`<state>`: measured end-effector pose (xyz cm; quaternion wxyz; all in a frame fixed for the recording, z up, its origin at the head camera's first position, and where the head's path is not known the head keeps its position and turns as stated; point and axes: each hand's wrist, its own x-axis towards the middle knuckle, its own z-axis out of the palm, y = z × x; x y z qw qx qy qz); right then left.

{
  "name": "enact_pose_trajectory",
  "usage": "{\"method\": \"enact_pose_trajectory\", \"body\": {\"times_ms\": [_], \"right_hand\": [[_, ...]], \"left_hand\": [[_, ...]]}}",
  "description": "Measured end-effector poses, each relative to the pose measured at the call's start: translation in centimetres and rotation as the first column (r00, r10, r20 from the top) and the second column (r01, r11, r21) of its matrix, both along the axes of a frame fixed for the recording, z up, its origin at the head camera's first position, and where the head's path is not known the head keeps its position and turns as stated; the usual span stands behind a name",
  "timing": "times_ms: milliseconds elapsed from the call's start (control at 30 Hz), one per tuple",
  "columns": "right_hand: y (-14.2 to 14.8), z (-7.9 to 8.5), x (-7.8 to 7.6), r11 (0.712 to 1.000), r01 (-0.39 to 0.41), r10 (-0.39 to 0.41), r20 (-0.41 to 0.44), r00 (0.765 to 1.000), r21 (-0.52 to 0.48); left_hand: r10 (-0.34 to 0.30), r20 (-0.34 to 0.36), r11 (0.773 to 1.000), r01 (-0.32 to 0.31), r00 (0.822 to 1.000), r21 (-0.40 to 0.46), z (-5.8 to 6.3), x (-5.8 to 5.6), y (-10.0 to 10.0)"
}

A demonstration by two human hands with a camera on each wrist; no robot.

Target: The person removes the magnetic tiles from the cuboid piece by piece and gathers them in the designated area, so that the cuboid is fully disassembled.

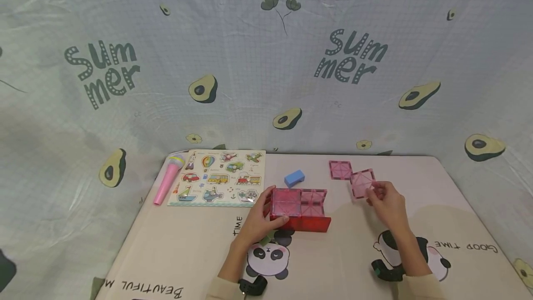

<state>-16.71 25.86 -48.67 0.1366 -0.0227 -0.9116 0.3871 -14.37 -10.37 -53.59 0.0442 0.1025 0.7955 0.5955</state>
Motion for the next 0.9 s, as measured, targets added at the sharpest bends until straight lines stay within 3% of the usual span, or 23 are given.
{"method": "enact_pose_trajectory", "body": {"times_ms": [300, 900], "right_hand": [[1.4, -0.6, -2.2, 0.998, 0.070, -0.070, -0.010, 0.997, -0.006], [3.3, -1.3, -6.1, 0.989, 0.145, -0.146, 0.116, 0.983, 0.012]], "left_hand": [[-0.010, -0.002, 1.000, 0.010, 1.000, 0.014, 0.0, 0.0, -0.1], [-0.010, -0.001, 1.000, 0.010, 1.000, 0.028, -0.1, 0.0, -0.1]]}}
